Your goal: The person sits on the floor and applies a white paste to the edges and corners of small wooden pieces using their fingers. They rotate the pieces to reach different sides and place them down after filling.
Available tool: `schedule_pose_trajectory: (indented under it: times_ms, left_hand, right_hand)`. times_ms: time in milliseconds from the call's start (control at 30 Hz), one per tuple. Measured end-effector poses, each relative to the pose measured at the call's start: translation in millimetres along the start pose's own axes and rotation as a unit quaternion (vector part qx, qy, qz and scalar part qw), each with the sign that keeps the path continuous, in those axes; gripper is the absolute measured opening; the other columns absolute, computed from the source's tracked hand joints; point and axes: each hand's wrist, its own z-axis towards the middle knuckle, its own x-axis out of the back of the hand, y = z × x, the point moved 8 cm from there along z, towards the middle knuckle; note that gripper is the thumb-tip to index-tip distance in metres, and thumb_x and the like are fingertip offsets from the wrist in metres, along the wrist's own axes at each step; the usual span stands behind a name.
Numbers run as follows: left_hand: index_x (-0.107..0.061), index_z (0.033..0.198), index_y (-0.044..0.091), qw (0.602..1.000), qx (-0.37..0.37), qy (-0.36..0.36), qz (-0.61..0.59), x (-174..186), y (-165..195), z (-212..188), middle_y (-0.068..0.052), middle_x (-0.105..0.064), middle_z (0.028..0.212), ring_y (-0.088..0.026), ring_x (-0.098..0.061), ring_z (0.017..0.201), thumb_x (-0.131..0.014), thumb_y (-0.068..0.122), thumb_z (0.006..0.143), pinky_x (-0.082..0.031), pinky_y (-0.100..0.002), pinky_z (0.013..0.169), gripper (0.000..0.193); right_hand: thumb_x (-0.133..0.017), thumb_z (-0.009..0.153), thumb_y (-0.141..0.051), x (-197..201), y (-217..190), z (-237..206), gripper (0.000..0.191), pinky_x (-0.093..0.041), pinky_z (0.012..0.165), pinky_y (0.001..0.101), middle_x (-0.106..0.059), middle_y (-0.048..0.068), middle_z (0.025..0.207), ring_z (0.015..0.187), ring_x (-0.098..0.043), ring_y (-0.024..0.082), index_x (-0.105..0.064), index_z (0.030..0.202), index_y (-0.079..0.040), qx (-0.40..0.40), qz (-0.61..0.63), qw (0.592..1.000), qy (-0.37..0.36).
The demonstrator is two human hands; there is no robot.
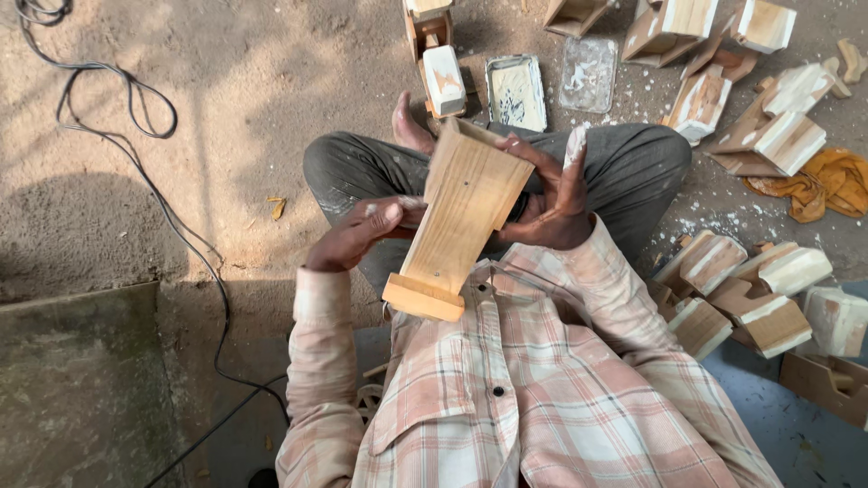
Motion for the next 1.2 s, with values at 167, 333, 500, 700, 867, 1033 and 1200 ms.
schedule_pose_trajectory:
  times_ms: [167,333,500,700,867,1033,1200]
  left_hand:
    - [-0.056,0.145,-0.006,0.975,0.010,-0.120,-0.186,-10.1,-58.2,28.7,-0.018,-0.062,0.139,-0.025,-0.062,0.126,-0.071,0.057,0.096,-0.051,-0.038,0.109,0.081]
    - [-0.038,0.154,0.001,0.889,0.027,-0.299,-0.347,-66.8,-36.6,35.7,-0.029,-0.053,0.145,-0.041,-0.063,0.128,-0.088,0.051,0.079,-0.051,-0.053,0.110,0.103]
    - [-0.034,0.159,-0.001,0.888,-0.014,-0.242,-0.390,-68.7,-36.9,35.6,-0.035,-0.058,0.138,-0.044,-0.066,0.120,-0.092,0.047,0.078,-0.058,-0.054,0.102,0.111]
    - [-0.037,0.156,-0.008,0.883,-0.012,-0.110,-0.456,-14.5,-132.5,34.9,-0.031,-0.059,0.137,-0.042,-0.067,0.117,-0.095,0.039,0.076,-0.061,-0.052,0.095,0.109]
    - [-0.037,0.156,-0.007,0.887,-0.029,-0.017,-0.461,33.4,-186.2,17.1,-0.030,-0.059,0.137,-0.041,-0.067,0.118,-0.093,0.039,0.077,-0.061,-0.051,0.095,0.107]
    - [-0.037,0.156,-0.007,0.889,-0.076,0.020,-0.451,70.2,-170.2,25.4,-0.029,-0.059,0.138,-0.039,-0.067,0.118,-0.092,0.040,0.079,-0.061,-0.051,0.095,0.106]
    - [-0.037,0.156,-0.006,0.889,-0.101,0.029,-0.445,84.3,-149.8,47.1,-0.028,-0.059,0.138,-0.038,-0.067,0.119,-0.090,0.041,0.080,-0.061,-0.050,0.095,0.104]
  right_hand:
    - [-0.101,0.069,-0.009,-7.6,10.8,-2.6,0.159,-0.048,0.124,0.0497,-0.050,0.020,0.152,0.143,-0.055,0.036,0.029,0.158,-0.025,-0.019,0.092,0.996,0.002]
    - [-0.100,0.069,-0.010,-11.9,21.4,7.5,0.159,-0.047,0.125,0.0535,-0.050,0.021,0.151,0.143,-0.055,0.038,0.031,0.158,-0.026,-0.009,0.112,0.993,-0.022]
    - [-0.100,0.067,-0.013,-13.9,28.6,18.4,0.160,-0.040,0.128,0.0549,-0.053,0.022,0.152,0.142,-0.057,0.037,0.030,0.159,-0.025,-0.041,0.124,0.990,-0.052]
    - [-0.100,0.074,-0.015,-23.2,31.3,36.3,0.154,-0.043,0.127,0.0524,-0.049,0.023,0.157,0.146,-0.054,0.038,0.027,0.162,-0.026,0.000,0.083,0.993,-0.080]
    - [-0.092,0.081,-0.028,-16.3,76.1,15.1,0.140,-0.052,0.121,0.0496,-0.051,0.023,0.159,0.146,-0.055,0.035,0.021,0.164,-0.023,-0.108,0.078,0.990,-0.039]
    - [-0.076,0.100,-0.024,8.6,174.8,-25.1,0.093,-0.056,0.106,0.0456,-0.058,0.020,0.152,0.138,-0.059,0.034,-0.012,0.166,-0.008,-0.251,-0.089,0.962,0.058]
    - [-0.069,0.100,-0.012,-0.4,236.7,-36.4,0.051,-0.045,0.105,0.0477,-0.060,0.014,0.137,0.121,-0.054,0.033,-0.057,0.150,-0.010,-0.228,-0.266,0.937,0.020]
